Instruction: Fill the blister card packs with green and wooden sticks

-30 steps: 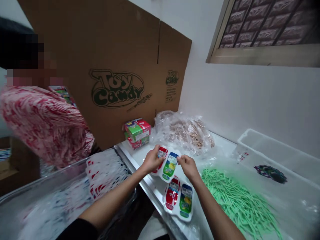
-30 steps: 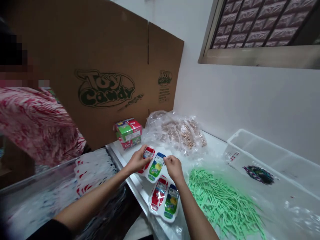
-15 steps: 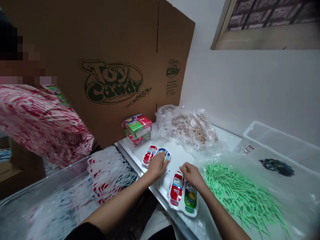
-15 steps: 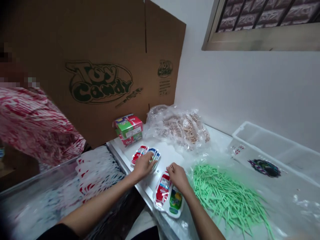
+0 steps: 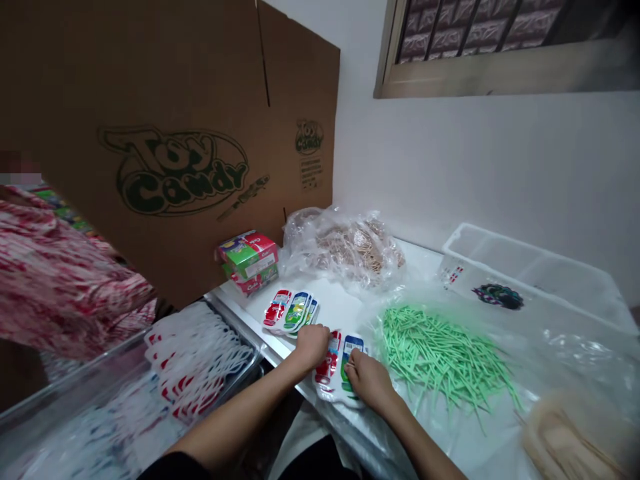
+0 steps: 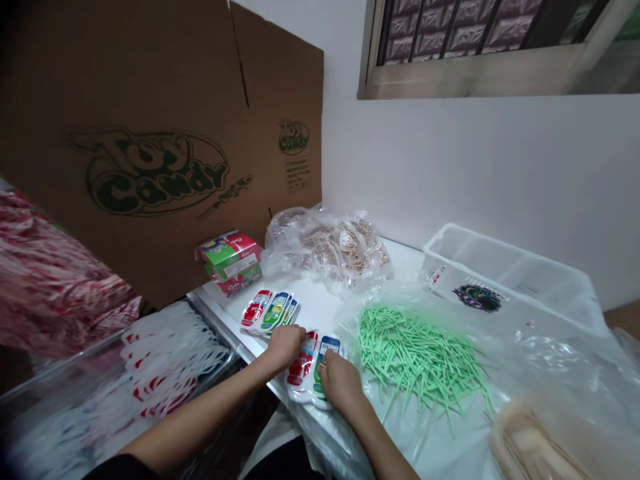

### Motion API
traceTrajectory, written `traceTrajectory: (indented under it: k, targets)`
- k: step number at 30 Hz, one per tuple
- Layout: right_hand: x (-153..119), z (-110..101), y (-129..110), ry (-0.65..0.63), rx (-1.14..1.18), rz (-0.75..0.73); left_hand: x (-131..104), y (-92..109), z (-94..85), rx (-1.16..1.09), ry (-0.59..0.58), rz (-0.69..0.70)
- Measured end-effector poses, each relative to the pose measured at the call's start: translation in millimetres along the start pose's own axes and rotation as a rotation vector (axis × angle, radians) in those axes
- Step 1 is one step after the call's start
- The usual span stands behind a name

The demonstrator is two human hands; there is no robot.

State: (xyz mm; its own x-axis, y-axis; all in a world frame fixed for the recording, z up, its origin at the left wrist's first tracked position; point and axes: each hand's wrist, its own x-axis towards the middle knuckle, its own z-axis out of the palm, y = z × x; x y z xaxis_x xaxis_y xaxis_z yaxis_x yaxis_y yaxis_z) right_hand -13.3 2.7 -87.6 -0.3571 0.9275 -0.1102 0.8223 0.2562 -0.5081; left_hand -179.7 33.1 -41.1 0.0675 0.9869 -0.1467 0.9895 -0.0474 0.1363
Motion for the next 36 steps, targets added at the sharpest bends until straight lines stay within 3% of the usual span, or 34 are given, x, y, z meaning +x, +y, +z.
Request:
traceTrajectory:
  k: [3, 6, 9, 11, 14, 18, 20, 23, 26, 28, 32, 36]
  targets:
    - [-1, -6, 4, 0.110, 0.106, 0.066, -15, 0, -12.1, 0.031, 0.072, 0.073]
    - [2, -17, 13, 0.270, 0.396, 0.129, -27, -6, -25.6, 0.004, 0.209, 0.229]
    - [8, -27, 22, 0.246, 0.660, 0.069, -31, -13, -36.0, -0.129, 0.270, 0.427]
    - [9, -33, 27, 0.204, 0.726, 0.032, -30, -15, -39.2, -0.272, 0.227, 0.481]
    - [6, -38, 32, 0.181, 0.731, 0.024, -26, -10, -38.0, -0.609, 0.154, 0.403]
    - [2, -37, 34, 0.136, 0.716, 0.026, -18, 3, -29.0, -1.018, 0.031, 0.172]
    - [2, -33, 35, 0.118, 0.694, 0.033, -14, 5, -24.8, -1.004, 0.010, 0.131]
    - [4, -26, 36, 0.097, 0.647, 0.048, -13, -2, -24.8, -0.759, 0.109, 0.186]
    - [1, -28, 33, 0.133, 0.576, 0.092, -17, -12, -37.3, -0.509, 0.246, 0.263]
    - [-2, -37, 28, 0.168, 0.530, 0.123, -22, -14, -52.4, -0.489, 0.266, 0.316]
    - [-12, -64, 12, 0.161, 0.682, 0.027, -30, 1, -82.5, -0.788, 0.017, 0.420]
    - [-26, -84, 16, 0.206, 0.814, -0.006, -26, 30, -82.6, -1.181, -0.148, 0.310]
